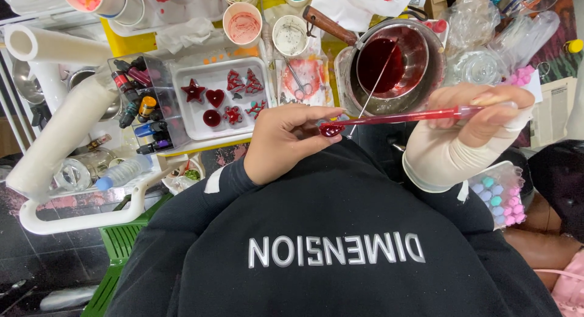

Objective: The recorder uses a dropper to fill small silicone molds with liquid red wax at a workstation.

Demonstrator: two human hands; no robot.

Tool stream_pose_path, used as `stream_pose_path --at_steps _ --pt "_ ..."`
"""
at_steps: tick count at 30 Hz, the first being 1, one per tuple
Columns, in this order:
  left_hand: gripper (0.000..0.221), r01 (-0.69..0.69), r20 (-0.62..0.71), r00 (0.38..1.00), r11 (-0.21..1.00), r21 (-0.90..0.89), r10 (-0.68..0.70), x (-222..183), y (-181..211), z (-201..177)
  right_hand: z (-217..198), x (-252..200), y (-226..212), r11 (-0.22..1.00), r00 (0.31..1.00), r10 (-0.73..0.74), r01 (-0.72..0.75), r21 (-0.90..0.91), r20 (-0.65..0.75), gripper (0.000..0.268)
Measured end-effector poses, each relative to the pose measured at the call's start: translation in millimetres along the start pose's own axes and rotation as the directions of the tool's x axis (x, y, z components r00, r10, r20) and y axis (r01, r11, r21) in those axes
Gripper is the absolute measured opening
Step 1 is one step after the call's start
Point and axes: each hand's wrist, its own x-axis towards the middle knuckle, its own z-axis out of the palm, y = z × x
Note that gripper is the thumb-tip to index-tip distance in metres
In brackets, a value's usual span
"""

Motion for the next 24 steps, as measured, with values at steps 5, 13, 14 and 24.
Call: stream_pose_path --at_steps 5,13,14,24 --pt "0.036 -0.002 0.002 1.0 1.0 0.025 0.002 1.5 3.1 -1.1 1.3 -0.9 1.5 1.0 1.0 0.002 -0.002 0.01 -0.007 0.031" --pt "0.036 -0.019 0.001 1.0 1.0 0.024 0.019 2.3 0.8 -1.8 -1.0 0.0 3.6 1.0 1.0 -0.003 0.003 0.01 -0.008 0.03" --pt "0.036 -0.018 0.002 1.0 0.999 0.032 0.018 2.6 1.9 -1.9 -2.8 -0.2 4.5 1.0 1.0 0.0 0.0 0.011 0.003 0.031" --pt "0.036 -0.016 -0.003 1.0 0.998 0.068 0.016 3.8 1.8 -2.2 -3.4 2.4 6.3 1.0 1.0 0.0 0.0 -0.008 0.026 0.03"
